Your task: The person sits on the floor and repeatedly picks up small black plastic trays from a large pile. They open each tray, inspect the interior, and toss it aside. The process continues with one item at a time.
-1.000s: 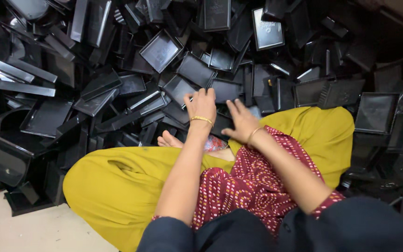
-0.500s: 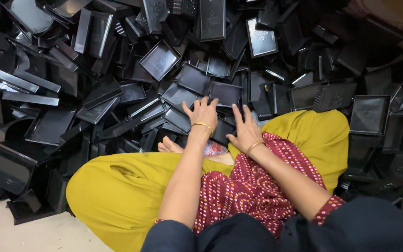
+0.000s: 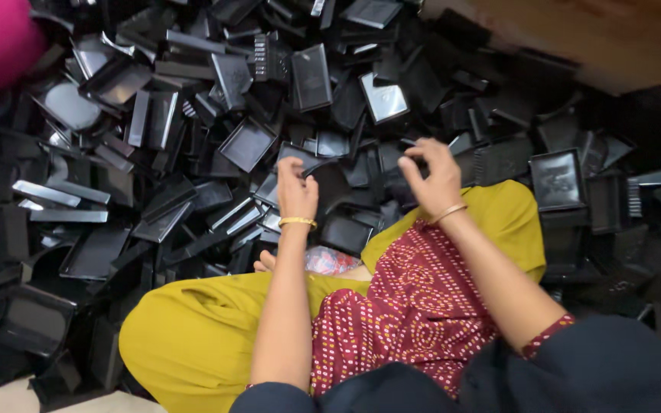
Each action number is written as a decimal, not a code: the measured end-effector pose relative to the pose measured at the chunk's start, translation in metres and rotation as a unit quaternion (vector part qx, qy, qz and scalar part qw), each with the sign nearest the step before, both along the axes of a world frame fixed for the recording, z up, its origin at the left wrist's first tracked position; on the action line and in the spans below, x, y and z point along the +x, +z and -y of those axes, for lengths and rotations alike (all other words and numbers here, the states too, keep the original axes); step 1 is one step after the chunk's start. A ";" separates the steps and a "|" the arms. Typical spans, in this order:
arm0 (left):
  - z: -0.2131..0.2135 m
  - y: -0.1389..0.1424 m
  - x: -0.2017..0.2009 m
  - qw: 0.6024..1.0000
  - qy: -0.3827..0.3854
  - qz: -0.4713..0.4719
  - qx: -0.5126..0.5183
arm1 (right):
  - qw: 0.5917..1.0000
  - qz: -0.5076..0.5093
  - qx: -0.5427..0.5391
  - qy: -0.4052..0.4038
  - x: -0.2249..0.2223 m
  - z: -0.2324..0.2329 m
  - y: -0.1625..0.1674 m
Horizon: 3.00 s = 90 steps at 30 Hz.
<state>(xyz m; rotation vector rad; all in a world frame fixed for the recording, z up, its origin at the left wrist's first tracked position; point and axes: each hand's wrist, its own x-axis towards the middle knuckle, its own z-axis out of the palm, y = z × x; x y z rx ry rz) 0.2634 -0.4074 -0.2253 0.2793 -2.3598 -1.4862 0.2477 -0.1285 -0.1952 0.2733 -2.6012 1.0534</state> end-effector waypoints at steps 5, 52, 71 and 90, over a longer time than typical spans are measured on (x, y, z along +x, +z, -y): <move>0.007 0.004 -0.003 0.993 0.081 0.022 0.078 | 0.931 -0.003 0.323 -0.170 -0.017 -0.064 0.020; -0.021 0.070 -0.049 0.997 0.033 -0.003 -0.063 | 0.884 0.269 -0.375 0.073 0.025 0.082 0.067; -0.042 0.016 -0.119 0.984 -0.093 -0.005 -0.153 | 0.989 0.030 0.137 -0.044 -0.041 -0.104 0.071; -0.060 -0.016 -0.107 0.850 -0.194 0.217 -0.440 | 0.818 0.377 0.420 0.106 -0.096 -0.062 0.018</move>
